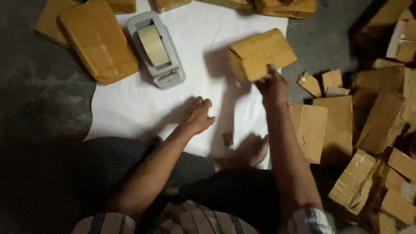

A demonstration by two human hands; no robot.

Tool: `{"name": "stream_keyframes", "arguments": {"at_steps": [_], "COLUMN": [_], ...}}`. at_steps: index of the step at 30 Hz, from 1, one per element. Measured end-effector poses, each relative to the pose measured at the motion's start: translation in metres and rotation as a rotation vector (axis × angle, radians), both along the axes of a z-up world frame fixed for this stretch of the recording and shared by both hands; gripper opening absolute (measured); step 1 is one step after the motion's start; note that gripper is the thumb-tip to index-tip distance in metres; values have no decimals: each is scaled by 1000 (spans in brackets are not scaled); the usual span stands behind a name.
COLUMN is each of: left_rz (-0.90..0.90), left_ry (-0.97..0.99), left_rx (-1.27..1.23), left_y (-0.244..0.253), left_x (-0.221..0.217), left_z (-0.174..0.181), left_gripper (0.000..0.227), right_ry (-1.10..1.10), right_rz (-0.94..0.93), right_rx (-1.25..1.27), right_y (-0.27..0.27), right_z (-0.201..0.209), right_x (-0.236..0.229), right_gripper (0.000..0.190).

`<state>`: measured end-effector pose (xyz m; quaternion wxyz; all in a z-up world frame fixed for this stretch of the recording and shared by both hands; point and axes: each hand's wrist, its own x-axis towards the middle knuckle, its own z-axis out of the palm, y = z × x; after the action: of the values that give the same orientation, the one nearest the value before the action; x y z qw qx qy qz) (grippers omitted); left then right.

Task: The person sits on the floor and repeatedly folds and seals small cardboard boxes using a handheld tape dispenser. They fold the flaps, apply tape to secure the seams, and place the finished boxes aside.

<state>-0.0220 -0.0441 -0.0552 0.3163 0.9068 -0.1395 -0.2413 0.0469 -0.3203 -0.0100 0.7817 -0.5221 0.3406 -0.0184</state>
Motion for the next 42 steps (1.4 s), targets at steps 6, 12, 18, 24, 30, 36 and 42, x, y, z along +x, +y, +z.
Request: {"name": "stream_keyframes", "arguments": {"at_steps": [6,12,18,24,30,36,42], "left_rz": [0,-61,64,119,73,12,-3], "left_ry": [-166,-92,-180,-295,-142,-124,-81], "left_rx": [33,38,-148,-218,-126,-64,85], "left_y": [-8,-6,3,-1,-6,-13,-12], "left_x": [-1,2,-5,-15,-4,-1,5], "left_z": [-11,4,13,8,-9,-48,-46], "left_gripper": [64,52,48,47,53,51,53], "right_ry": [-257,-287,-419,-360,-388,-224,-72], "right_rz": [119,39,-126,206,729,874,870], "right_rx": [297,274,186,446,2,-212,-203], "right_y": [102,171,172,126,71,57,59], "right_z": [-14,-40,-102,-86,-42,36,93], "right_x": [59,182,291,325,258,26,-189], "right_gripper": [29,30,43,35,28,60,43]}}
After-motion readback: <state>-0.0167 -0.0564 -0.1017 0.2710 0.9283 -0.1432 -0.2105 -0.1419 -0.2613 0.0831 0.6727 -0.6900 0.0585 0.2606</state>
